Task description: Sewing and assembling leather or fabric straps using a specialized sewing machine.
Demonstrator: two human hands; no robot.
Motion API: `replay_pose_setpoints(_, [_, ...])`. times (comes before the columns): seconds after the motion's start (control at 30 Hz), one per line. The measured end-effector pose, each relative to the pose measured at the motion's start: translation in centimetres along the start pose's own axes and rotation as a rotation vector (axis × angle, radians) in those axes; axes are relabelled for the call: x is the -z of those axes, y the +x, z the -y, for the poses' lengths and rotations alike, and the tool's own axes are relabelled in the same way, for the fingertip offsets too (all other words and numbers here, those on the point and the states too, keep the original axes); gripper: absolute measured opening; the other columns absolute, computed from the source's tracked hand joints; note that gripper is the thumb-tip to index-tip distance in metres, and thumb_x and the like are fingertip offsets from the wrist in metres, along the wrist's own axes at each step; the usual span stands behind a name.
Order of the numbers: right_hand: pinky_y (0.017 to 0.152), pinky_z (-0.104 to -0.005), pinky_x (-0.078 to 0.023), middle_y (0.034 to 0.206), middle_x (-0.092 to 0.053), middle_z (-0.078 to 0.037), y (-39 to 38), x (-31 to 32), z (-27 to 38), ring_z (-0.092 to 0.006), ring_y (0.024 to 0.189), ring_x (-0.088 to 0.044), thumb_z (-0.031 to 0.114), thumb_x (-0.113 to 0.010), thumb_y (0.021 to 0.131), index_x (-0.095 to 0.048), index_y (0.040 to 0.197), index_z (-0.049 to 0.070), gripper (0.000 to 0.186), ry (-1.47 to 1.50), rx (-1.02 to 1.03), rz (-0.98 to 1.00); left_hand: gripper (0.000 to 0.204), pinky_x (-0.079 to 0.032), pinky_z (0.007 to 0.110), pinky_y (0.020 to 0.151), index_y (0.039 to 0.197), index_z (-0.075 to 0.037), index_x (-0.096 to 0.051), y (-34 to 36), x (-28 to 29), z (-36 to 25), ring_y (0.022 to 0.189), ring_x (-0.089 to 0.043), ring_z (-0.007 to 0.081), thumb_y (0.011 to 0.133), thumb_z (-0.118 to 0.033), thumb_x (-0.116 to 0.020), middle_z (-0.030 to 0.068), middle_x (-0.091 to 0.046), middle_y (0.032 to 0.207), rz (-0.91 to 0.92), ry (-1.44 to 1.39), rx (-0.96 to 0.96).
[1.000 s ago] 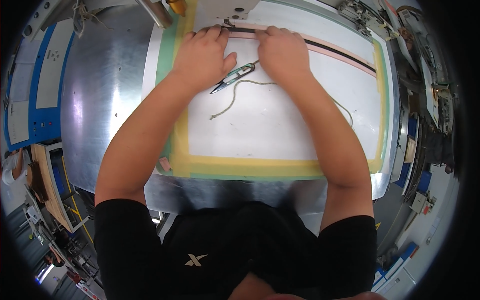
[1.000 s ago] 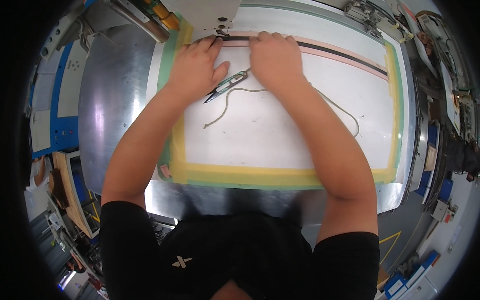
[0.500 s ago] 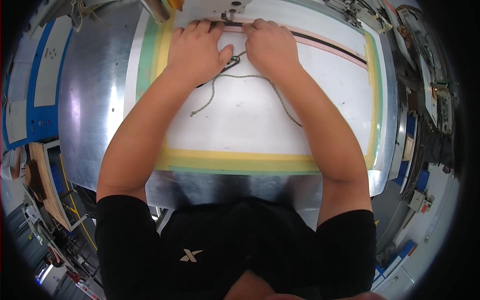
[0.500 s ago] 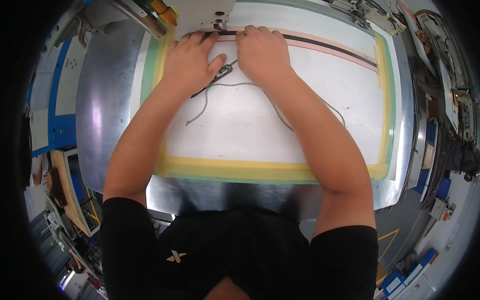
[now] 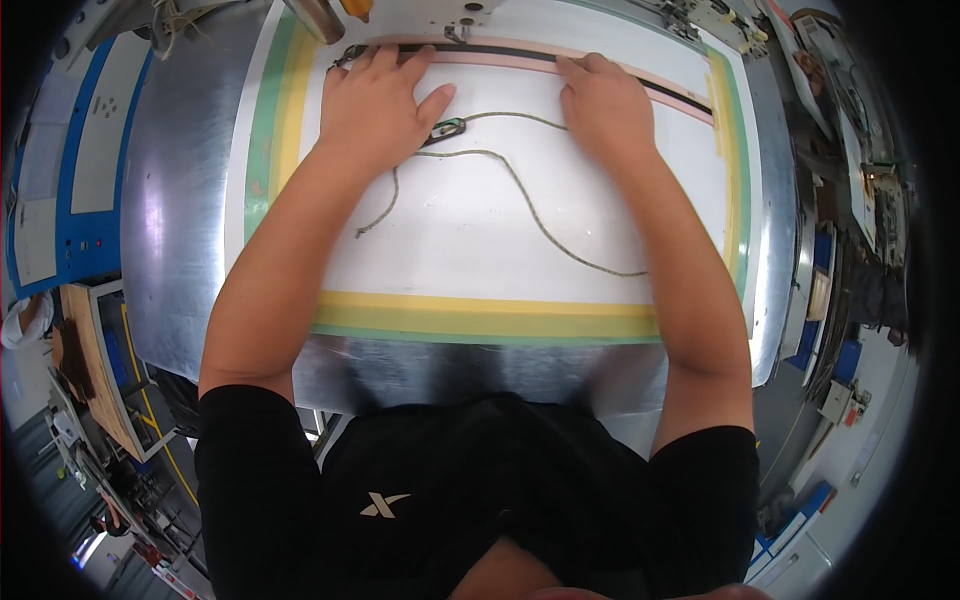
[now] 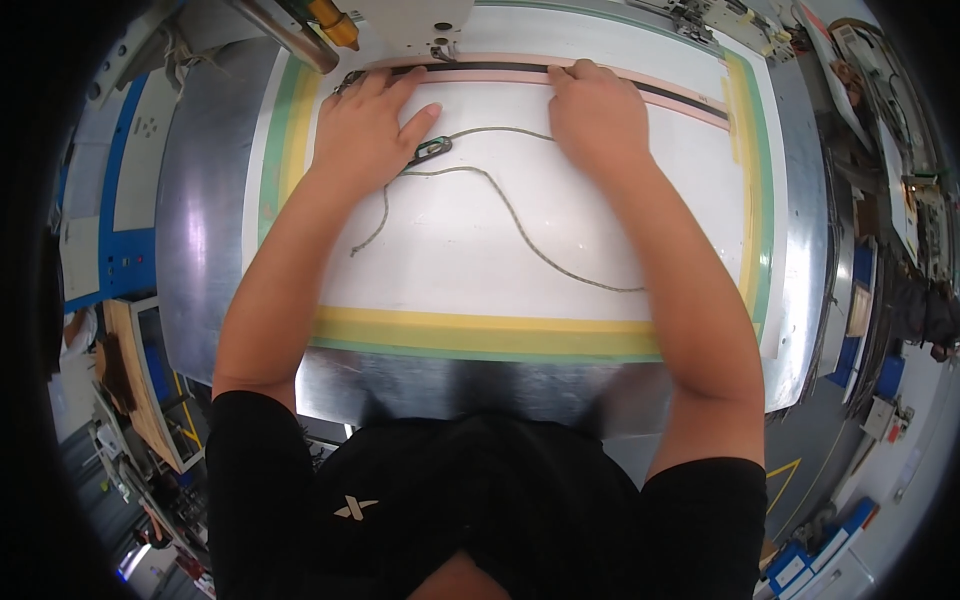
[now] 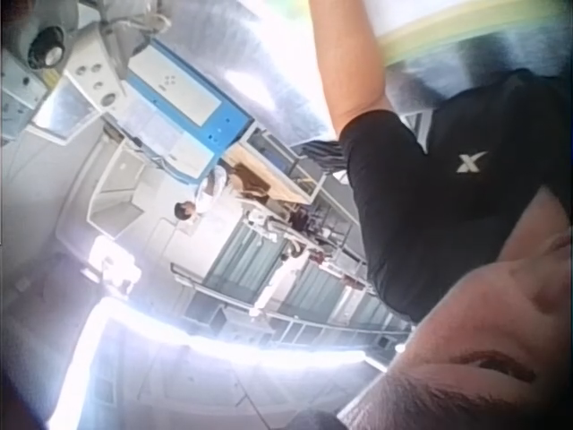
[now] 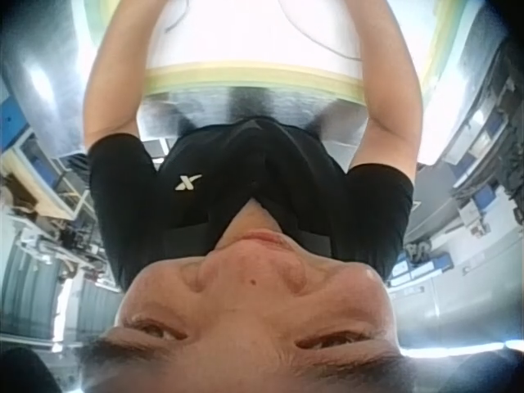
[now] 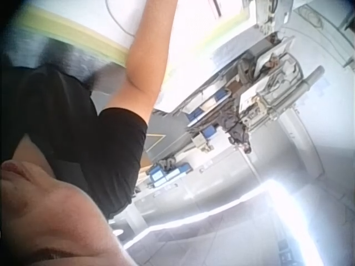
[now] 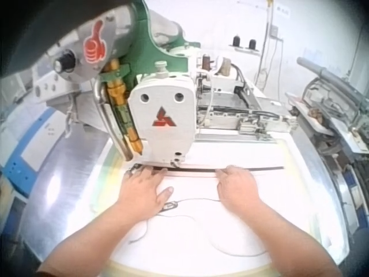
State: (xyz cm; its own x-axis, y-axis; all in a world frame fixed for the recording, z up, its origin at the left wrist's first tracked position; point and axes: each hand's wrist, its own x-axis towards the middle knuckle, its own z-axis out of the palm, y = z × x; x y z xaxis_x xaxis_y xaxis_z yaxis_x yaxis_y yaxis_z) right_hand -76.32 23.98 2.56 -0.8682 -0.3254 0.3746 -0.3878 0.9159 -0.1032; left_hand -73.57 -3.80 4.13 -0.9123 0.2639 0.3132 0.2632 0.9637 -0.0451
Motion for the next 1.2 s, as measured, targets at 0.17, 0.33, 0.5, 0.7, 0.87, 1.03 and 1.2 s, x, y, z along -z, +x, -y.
replay_pose_setpoints(0.17, [0.089, -0.0417, -0.055, 0.112, -0.074, -0.011, 0.4, -0.6, 0.4, -0.0270, 0.104, -0.069, 0.008, -0.057, 0.092, -0.075, 0.124, 0.005, 0.037, -0.024, 0.034, 0.010, 0.057, -0.045, 0.051, 0.104, 0.143, -0.019, -0.065, 0.7, 0.6, -1.9, 0.120, -0.065, 0.0341, 0.101, -0.057, -0.058, 0.0123, -0.065, 0.136, 0.063, 0.042, 0.034])
replay_pose_setpoints(0.33, [0.088, -0.0418, -0.055, 0.107, -0.073, -0.010, 0.7, 0.2, 1.8, -0.0264, 0.101, -0.069, 0.009, -0.058, 0.090, -0.076, 0.114, 0.004, 0.030, -0.017, 0.043, -0.006, 0.063, -0.044, 0.051, 0.105, 0.142, -0.017, -0.066, 0.6, 0.5, -2.5, 0.121, -0.064, 0.0337, 0.096, -0.061, -0.063, 0.0120, -0.066, 0.131, -0.030, -0.040, -0.011])
replay_pose_setpoints(0.5, [0.085, -0.0421, -0.054, 0.102, -0.071, -0.009, 0.9, 0.0, 2.2, -0.0259, 0.099, -0.069, 0.010, -0.060, 0.088, -0.076, 0.104, 0.004, 0.023, -0.023, 0.065, -0.039, 0.066, -0.043, 0.051, 0.106, 0.142, -0.016, -0.066, 1.1, 0.9, -4.5, 0.124, -0.062, 0.0330, 0.094, -0.062, -0.065, 0.0125, -0.064, 0.134, 0.017, -0.062, 0.021])
replay_pose_setpoints(0.7, [0.083, -0.0412, -0.053, 0.101, -0.071, -0.010, 1.0, 0.7, 2.4, -0.0262, 0.098, -0.069, 0.012, -0.062, 0.088, -0.075, 0.103, 0.004, 0.021, 0.008, 0.100, -0.031, 0.069, -0.042, 0.052, 0.106, 0.144, -0.016, -0.065, 1.3, 1.1, -6.3, 0.127, -0.060, 0.0337, 0.092, -0.062, -0.067, 0.0144, -0.062, 0.138, 0.006, -0.075, 0.006])
replay_pose_setpoints(0.87, [0.084, -0.0412, -0.053, 0.101, -0.071, -0.011, 1.0, 2.0, 2.9, -0.0267, 0.098, -0.070, 0.015, -0.064, 0.088, -0.076, 0.103, 0.005, 0.021, 0.059, 0.120, 0.019, 0.068, -0.041, 0.053, 0.110, 0.145, -0.019, -0.064, 1.3, 1.5, -7.2, 0.131, -0.058, 0.0347, 0.092, -0.061, -0.067, 0.0153, -0.060, 0.144, 0.005, -0.072, 0.022])
replay_pose_setpoints(1.03, [0.088, -0.0434, -0.053, 0.103, -0.072, -0.009, 0.0, 2.8, 0.4, -0.0265, 0.100, -0.070, 0.013, -0.061, 0.091, -0.077, 0.107, 0.008, 0.024, 0.017, 0.073, 0.038, 0.067, -0.038, 0.053, 0.115, 0.147, -0.021, -0.062, 1.0, 2.8, -6.9, 0.141, -0.051, 0.0345, 0.093, -0.061, -0.066, 0.0154, -0.057, 0.150, 0.108, -0.050, 0.108])
replay_pose_setpoints(1.2, [0.095, -0.0446, -0.051, 0.110, -0.072, -0.008, -2.2, 4.9, -5.0, -0.0264, 0.106, -0.068, 0.010, -0.057, 0.092, -0.078, 0.124, 0.016, 0.039, -0.031, -0.068, 0.101, 0.068, -0.037, 0.054, 0.114, 0.147, -0.021, -0.063, 0.8, 2.6, -6.5, 0.142, -0.049, 0.0346, 0.093, -0.062, -0.066, 0.0154, -0.056, 0.151, 0.080, -0.069, 0.126])
